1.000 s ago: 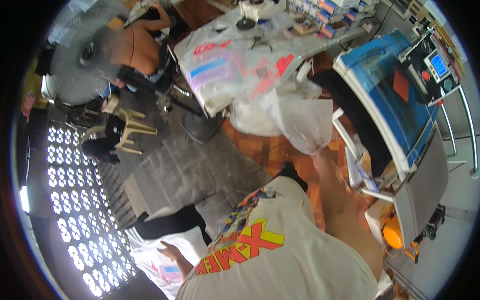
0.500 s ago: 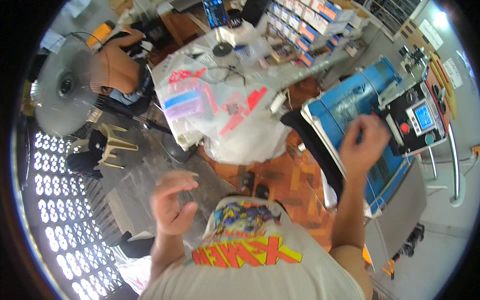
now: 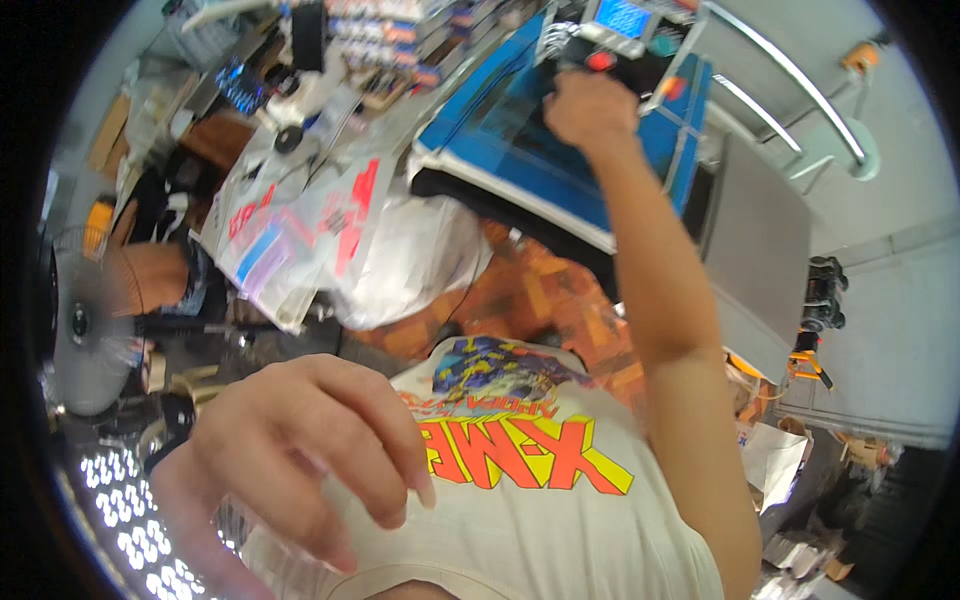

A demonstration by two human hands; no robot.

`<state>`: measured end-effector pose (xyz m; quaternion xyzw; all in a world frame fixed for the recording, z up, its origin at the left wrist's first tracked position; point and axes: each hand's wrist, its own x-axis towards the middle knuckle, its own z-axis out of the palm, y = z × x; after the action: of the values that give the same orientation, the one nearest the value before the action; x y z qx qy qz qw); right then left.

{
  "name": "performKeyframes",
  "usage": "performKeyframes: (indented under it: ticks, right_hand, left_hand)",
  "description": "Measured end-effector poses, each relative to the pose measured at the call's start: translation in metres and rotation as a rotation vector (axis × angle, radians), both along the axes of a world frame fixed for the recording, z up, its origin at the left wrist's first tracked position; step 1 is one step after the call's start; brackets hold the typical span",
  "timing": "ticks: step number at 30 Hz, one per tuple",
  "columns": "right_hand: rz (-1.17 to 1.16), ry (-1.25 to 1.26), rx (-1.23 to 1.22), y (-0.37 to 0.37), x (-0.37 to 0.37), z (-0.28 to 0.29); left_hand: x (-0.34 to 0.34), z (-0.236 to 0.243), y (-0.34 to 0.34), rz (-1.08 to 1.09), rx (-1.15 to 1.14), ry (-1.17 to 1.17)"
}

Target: The person aligns a transfer sheet on a black t-shirt and uses a heat press machine to apply the design. They then remove the t-shirt, place a white t-shirt on the press, and repeat the process with a different transfer sheet.

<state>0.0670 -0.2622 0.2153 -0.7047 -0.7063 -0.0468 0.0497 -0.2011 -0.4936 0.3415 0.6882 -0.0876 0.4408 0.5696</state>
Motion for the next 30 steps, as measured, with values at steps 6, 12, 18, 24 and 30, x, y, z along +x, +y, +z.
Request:
performKeyframes:
  ticks: [6,12,18,24,30]
  right_hand:
    - [0.008,0.058,0.053,-0.034,0.046,0.014]
    - [-0.032,0.059,0.209,-0.079,0.106,0.01]
    - [-0.216,-0.023,0.23,-0.12,0.17,0.006]
    - [-0.628,0.109,0.243,-0.174,0.23,0.001]
    - [-1.038,-0.062,0.358,-0.183,0.238,-0.02]
  left_hand:
    - [0.042,-0.068,0.028,0.546,0.086,-0.143]
    - [0.0,-0.214,0.196,1.052,-0.312,0.561]
    - [-0.045,-0.409,0.382,0.815,-1.064,0.797]
    - [0.059,-0.435,0.521,-0.253,-1.394,0.672]
    - [0.174,-0.396,0.627,0.019,-1.289,0.3]
